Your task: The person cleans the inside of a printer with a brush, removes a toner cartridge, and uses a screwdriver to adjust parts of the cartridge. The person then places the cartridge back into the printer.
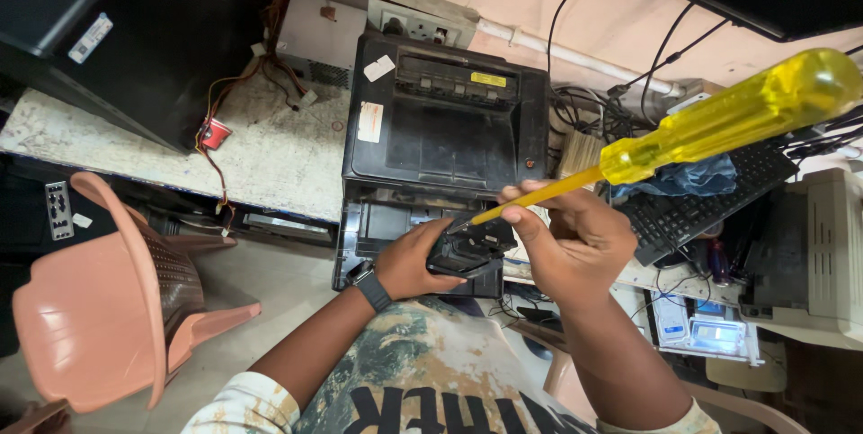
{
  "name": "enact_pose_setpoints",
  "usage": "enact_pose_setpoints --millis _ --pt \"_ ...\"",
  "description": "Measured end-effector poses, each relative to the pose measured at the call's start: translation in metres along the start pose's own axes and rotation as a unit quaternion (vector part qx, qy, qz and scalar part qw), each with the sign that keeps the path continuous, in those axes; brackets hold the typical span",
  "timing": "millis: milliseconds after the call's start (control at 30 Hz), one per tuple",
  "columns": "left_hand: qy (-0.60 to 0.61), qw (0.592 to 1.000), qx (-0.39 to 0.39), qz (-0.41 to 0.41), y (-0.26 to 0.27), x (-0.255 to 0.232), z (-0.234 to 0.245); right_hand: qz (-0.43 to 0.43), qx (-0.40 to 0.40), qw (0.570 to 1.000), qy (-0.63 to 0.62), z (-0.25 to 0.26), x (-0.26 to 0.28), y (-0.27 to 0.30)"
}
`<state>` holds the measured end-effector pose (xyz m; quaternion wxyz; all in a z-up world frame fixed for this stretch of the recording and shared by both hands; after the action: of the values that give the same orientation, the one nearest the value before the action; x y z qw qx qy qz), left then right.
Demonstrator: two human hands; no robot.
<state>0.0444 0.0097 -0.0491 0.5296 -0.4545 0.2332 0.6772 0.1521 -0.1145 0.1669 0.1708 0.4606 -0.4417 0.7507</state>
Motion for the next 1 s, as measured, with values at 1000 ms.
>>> enact_pose_setpoints --millis 1000 --pt "-0.006 1.000 -0.003 -0.002 0.004 -0.002 -0.003 -0.001 0.033 0.999 0.031 -0.006 0.020 0.005"
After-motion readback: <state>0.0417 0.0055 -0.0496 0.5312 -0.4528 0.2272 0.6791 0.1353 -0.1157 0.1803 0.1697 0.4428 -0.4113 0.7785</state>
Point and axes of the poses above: each hand's wrist, its own y-axis away from the middle knuckle, its own z-axis out of the back of the hand, x = y × z, the point moved 2 cm from there along -y, towards the middle knuckle, and after that the axes turned 3 degrees about -x, right-handed, at the moved point
